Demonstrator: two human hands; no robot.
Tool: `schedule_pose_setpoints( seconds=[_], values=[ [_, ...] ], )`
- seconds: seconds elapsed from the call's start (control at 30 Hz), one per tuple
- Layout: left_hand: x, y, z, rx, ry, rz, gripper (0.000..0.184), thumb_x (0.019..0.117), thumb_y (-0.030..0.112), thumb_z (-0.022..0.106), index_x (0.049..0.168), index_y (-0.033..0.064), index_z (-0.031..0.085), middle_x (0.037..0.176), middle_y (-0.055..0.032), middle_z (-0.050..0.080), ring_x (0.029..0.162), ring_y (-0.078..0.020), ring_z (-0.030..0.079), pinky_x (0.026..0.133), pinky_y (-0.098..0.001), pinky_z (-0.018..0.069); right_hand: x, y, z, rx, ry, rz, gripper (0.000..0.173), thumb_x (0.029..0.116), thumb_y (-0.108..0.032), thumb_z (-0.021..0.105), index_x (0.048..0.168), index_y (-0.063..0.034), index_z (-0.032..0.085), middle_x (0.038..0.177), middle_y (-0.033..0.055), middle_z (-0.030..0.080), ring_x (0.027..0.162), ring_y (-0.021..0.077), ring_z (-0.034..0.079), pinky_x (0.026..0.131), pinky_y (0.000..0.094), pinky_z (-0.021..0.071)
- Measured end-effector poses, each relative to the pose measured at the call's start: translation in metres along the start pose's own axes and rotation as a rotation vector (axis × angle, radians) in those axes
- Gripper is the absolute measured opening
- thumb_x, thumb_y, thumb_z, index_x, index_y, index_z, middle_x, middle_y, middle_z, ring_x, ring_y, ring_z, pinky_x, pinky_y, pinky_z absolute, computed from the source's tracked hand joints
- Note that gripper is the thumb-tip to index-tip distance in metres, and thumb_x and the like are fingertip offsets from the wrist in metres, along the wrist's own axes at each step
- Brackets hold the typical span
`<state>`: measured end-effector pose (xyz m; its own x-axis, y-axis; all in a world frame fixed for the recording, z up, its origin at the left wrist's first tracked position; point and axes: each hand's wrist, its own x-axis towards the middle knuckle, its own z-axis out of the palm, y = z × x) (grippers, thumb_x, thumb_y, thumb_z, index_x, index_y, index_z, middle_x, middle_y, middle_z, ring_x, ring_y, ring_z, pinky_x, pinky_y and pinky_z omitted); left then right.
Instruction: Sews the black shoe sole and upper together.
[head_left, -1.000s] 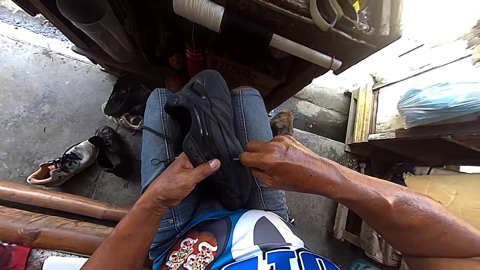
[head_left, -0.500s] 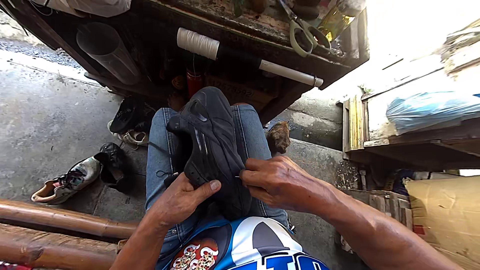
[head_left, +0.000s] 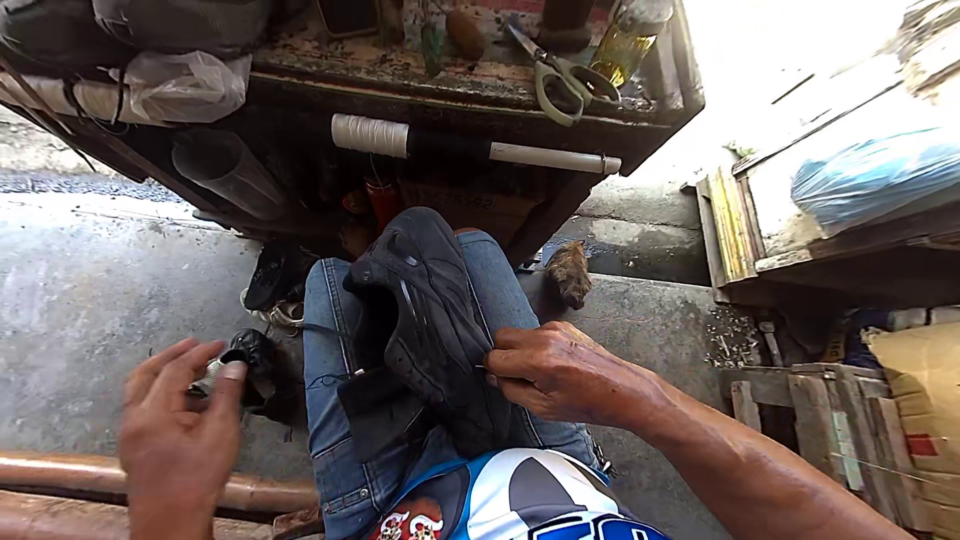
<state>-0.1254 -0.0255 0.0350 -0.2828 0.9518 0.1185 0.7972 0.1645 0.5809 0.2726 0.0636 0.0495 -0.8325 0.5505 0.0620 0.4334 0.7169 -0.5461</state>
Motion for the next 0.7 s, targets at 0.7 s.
schedule_pose_setpoints(
  seconds=[0.7],
  values=[
    [-0.002, 0.102, 0.084, -0.173, -0.482, 0.448, 0.026, 0.0922, 0.013, 0.061, 0.114, 0.0043, 0.074, 0.125, -0.0107, 0.071, 0.127, -0.0221, 0.061, 0.113, -0.0413, 0.0428, -0.002, 0.01, 0.006, -0.024, 0.073, -0.013, 0.022, 0.0989, -0.024, 0.054, 0.086, -0.0128, 0.067, 0.076, 0.0026, 0.059, 0.064, 0.0156, 0.06, 0.051, 0.0352, 0.0458]
  ],
)
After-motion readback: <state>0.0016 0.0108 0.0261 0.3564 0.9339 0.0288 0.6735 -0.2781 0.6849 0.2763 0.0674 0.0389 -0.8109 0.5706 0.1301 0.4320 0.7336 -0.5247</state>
